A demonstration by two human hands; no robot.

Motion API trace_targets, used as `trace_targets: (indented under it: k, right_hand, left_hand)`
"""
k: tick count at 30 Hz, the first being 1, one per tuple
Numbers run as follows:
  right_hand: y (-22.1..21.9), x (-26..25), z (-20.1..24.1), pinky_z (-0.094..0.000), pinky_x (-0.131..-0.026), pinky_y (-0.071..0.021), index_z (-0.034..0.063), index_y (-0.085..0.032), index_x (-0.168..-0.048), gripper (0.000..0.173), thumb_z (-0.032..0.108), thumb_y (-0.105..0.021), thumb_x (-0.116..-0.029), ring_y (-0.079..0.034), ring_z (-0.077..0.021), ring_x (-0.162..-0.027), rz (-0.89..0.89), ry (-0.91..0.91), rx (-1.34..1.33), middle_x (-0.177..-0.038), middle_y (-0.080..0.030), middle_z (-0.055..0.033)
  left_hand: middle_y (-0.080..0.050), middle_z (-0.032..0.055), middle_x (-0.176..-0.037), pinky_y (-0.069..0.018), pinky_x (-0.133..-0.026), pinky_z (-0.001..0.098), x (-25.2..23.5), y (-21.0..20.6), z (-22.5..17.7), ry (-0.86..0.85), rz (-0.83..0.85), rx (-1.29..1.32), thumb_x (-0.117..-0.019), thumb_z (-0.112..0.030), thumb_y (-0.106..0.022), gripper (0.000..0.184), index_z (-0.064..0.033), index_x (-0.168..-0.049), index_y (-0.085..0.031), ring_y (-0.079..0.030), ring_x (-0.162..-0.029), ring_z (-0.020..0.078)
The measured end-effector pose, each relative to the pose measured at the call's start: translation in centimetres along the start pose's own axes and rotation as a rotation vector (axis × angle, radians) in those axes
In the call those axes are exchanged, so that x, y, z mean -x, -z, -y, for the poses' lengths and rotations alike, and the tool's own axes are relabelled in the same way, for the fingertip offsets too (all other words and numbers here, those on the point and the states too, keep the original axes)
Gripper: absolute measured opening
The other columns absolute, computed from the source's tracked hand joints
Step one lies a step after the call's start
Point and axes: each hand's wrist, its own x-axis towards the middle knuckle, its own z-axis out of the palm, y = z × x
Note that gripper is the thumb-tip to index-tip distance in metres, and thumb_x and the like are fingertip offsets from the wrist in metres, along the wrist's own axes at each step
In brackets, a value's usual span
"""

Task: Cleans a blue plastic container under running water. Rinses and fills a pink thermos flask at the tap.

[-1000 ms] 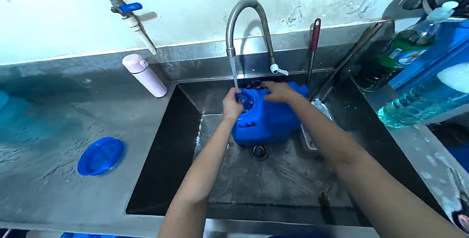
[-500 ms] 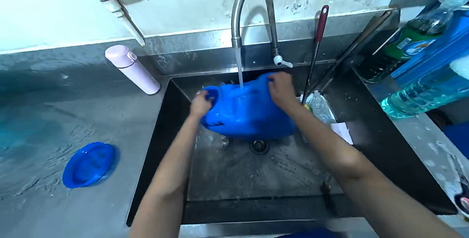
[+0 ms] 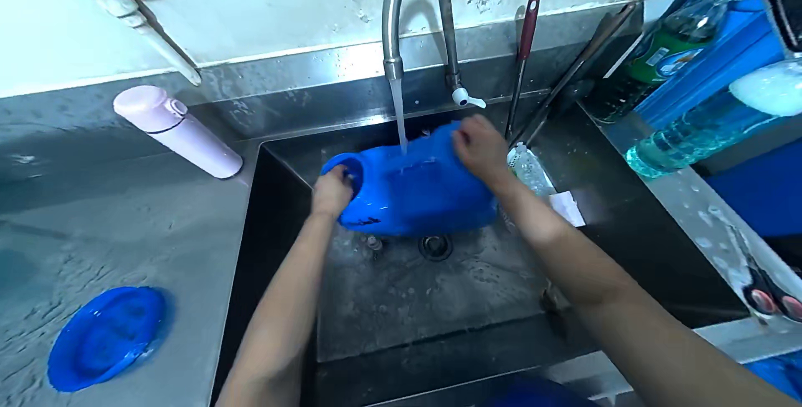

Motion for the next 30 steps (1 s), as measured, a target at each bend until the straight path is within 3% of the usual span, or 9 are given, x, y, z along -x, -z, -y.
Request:
trace_targets:
  k: [4, 7, 12, 16, 18, 22, 26, 28, 30]
  right_hand:
    - [3.7, 4.4, -10.7, -0.0638, -0.096, -0.0489, -0.0143, -0.064, -0.110, 0.032, 0.012, -0.046, -0.1063, -0.062, -0.0496, -0.115, 0.054, -0.319, 0.075, -0.123, -0.061, -0.0344]
    - [5.5, 2.1, -9.7, -0.0636, -0.110, -0.0408, -0.0103, -0.065, -0.122, 0.029, 0.009, -0.059, -0.1010, -0.049, -0.0494, -0.134, 0.259, -0.217, 0.121, -0.144, -0.050, -0.0322]
    - [2.0, 2.2, -4.7, -0.0650, -0.109, -0.0363, -0.0042, -0.064, -0.126, 0.043, 0.019, -0.073, -0.0916, -0.062, -0.0472, -0.118, 0.457, -0.027, 0.175, -0.118, -0.068, -0.0291]
    - [1.7, 2.6, -5.0, -0.0627, -0.107, -0.0391, -0.0054, -0.066, -0.119, 0.034, 0.015, -0.070, -0.0922, -0.064, -0.0457, -0.114, 0.399, 0.010, 0.188, -0.113, -0.069, -0.0283]
    - [1.4, 2.7, -5.3, -0.0628, -0.106, -0.0402, -0.0063, -0.067, -0.116, 0.031, 0.013, -0.071, -0.0912, -0.065, -0.0465, -0.111, 0.350, 0.034, 0.176, -0.110, -0.069, -0.0290]
    - [1.3, 2.8, -5.3, -0.0620, -0.108, -0.0397, -0.0063, -0.067, -0.116, 0.032, 0.015, -0.071, -0.0927, -0.065, -0.0461, -0.112, 0.343, 0.018, 0.197, -0.112, -0.070, -0.0287]
    - [1.9, 2.3, -4.9, -0.0623, -0.114, -0.0312, -0.0052, -0.064, -0.127, 0.057, 0.044, -0.065, -0.0988, -0.058, -0.0456, -0.125, 0.445, -0.058, 0.211, -0.126, -0.065, -0.0287]
    - [1.9, 1.5, -3.6, -0.0693, -0.110, -0.0311, -0.0118, -0.064, -0.122, 0.058, 0.041, -0.064, -0.0999, -0.049, -0.0534, -0.130, 0.421, -0.086, 0.078, -0.134, -0.057, -0.0357]
    - [1.0, -0.4, 0.0, -0.0657, -0.105, -0.0418, -0.0145, -0.064, -0.120, 0.038, 0.019, -0.063, -0.1015, -0.053, -0.0524, -0.127, 0.378, -0.086, -0.124, -0.133, -0.056, -0.0365]
  left_hand:
    - [-0.065, 0.0319, -0.119, -0.0484, -0.094, 0.0687, -0.6, -3.2, -11.0, -0.098, 0.121, -0.159, -0.0970, -0.006, -0.060, 0.033, 0.0045, -0.128, -0.060, -0.063, -0.115, 0.0507]
    - [-0.061, 0.0336, -0.127, -0.0484, -0.098, 0.0653, -2.0, -4.0, -13.3, -0.048, 0.132, -0.060, -0.0916, 0.002, -0.063, 0.047, 0.0082, -0.136, -0.048, -0.061, -0.120, 0.0487]
    - [-0.053, 0.0158, -0.118, -0.0496, -0.081, 0.0368, -0.8, -3.8, -11.9, 0.160, 0.180, 0.882, -0.1026, -0.006, -0.041, 0.037, -0.0017, -0.139, -0.042, -0.055, -0.095, 0.0213]
    - [-0.060, -0.0028, -0.076, -0.0489, -0.051, 0.0166, 0.3, -3.8, -10.3, 0.271, 0.093, 1.340, -0.1104, -0.049, -0.028, 0.041, -0.0154, -0.108, -0.052, -0.057, -0.057, 0.0030]
    - [-0.061, 0.0014, -0.090, -0.0544, -0.066, 0.0199, 0.9, -3.9, -10.0, 0.206, 0.071, 1.495, -0.1125, -0.036, -0.032, 0.030, -0.0122, -0.118, -0.049, -0.062, -0.073, 0.0069]
    - [-0.062, 0.0002, -0.081, -0.0512, -0.056, 0.0180, 0.0, -3.7, -11.1, 0.330, 0.056, 1.536, -0.1109, -0.047, -0.027, 0.040, -0.0149, -0.109, -0.051, -0.061, -0.062, 0.0063]
    - [-0.063, 0.0010, -0.077, -0.0498, -0.052, 0.0177, -1.6, -3.8, -11.5, 0.284, 0.198, 1.378, -0.1106, -0.044, -0.032, 0.037, -0.0143, -0.103, -0.053, -0.060, -0.058, 0.0061]
    - [-0.061, 0.0080, -0.104, -0.0537, -0.075, 0.0264, -1.2, -3.3, -11.9, 0.162, 0.176, 1.199, -0.1117, -0.032, -0.040, 0.034, -0.0054, -0.130, -0.051, -0.061, -0.084, 0.0123]
    - [-0.058, 0.0224, -0.120, -0.0521, -0.090, 0.0406, 0.0, -1.5, -10.9, -0.036, 0.043, 0.851, -0.1044, -0.012, -0.058, 0.037, 0.0073, -0.134, -0.048, -0.059, -0.102, 0.0259]
